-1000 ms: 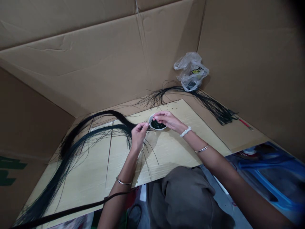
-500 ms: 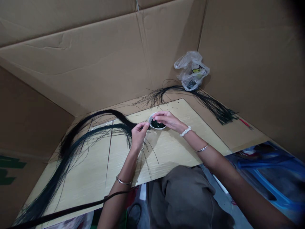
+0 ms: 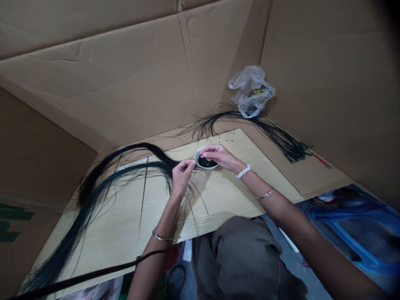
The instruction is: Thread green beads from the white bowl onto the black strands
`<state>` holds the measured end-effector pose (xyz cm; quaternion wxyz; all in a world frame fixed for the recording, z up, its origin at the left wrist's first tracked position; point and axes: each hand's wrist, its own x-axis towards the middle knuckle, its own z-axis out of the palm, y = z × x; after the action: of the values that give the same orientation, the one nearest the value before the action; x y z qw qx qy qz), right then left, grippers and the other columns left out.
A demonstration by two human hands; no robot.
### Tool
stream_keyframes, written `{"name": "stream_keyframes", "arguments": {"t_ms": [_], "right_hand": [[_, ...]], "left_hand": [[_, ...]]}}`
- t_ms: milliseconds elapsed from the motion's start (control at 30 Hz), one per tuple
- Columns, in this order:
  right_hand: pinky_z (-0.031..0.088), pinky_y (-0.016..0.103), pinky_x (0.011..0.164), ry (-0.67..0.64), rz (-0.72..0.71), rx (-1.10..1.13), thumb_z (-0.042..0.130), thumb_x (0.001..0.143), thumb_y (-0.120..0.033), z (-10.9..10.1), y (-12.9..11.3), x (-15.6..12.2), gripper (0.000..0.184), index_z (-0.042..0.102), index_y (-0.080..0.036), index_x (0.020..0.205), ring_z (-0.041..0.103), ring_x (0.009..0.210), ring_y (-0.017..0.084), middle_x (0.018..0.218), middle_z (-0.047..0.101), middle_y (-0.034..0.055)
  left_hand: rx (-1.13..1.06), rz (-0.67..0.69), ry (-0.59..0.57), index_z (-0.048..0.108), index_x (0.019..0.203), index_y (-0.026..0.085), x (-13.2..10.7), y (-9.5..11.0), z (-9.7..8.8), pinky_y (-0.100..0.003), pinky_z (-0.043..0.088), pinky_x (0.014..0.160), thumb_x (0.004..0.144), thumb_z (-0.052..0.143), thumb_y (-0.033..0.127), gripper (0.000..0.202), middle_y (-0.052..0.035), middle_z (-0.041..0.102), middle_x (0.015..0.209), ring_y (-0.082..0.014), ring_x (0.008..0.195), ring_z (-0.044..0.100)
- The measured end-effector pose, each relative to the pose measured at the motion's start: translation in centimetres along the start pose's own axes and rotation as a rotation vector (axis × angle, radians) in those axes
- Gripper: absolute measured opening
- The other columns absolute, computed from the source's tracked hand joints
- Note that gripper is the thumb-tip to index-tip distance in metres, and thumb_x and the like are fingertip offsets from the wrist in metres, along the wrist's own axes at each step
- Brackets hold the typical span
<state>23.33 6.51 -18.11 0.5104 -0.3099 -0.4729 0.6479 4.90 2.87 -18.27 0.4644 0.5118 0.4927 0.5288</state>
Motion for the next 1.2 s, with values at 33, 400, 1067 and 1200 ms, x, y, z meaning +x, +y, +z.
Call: {"name": "stream_keyframes", "arguments": {"t_ms": [33,400,1067,1200], "right_hand": [[0.041,0.02,0.057,0.0,-0.006,-0.013,0.085,0.063,-0.026,-0.03,0.02,0.0,0.025,0.076,-0.014,0.082,0.051,0.062,0.007,0.081,0.072,0.0035],[0.048,0.025,0.069,-0.028,-0.093,-0.186,0.08,0.07,-0.031,-0.62,0.2,0.07,0.023,0.074,-0.014,0.086,0.061,0.073,0.011,0.083,0.072,0.0041],[0.048,0.027,0.075,-0.021,-0.13,-0.306,0.078,0.072,-0.031,-0.24,-0.6,-0.44,0.021,0.074,-0.015,0.085,0.062,0.08,0.013,0.085,0.072,0.0047],[0.048,0.027,0.076,-0.022,-0.122,-0.306,0.078,0.073,-0.029,-0.29,-0.54,-0.42,0.02,0.074,-0.014,0.085,0.063,0.08,0.013,0.086,0.072,0.0052]], "left_hand": [[0.001,-0.002,0.001,0.074,0.081,0.015,0.0,0.0,0.0,-0.021,0.035,0.05,0.07,0.08,0.044,0.032,-0.0008,0.06,0.06,-0.012,0.058,0.052],[-0.007,0.004,0.002,0.074,0.079,0.014,0.07,-0.09,-0.02,-0.022,0.037,0.053,0.069,0.081,0.044,0.033,-0.0012,0.061,0.06,-0.0127,0.06,0.054],[0.01,-0.008,0.01,0.075,0.077,0.014,0.12,-0.22,0.0,-0.022,0.037,0.052,0.067,0.082,0.044,0.032,-0.0018,0.062,0.059,-0.013,0.059,0.054],[0.003,-0.013,0.002,0.075,0.077,0.014,0.14,-0.3,-0.05,-0.022,0.037,0.052,0.067,0.082,0.044,0.032,-0.0019,0.062,0.06,-0.0125,0.059,0.054]]}}
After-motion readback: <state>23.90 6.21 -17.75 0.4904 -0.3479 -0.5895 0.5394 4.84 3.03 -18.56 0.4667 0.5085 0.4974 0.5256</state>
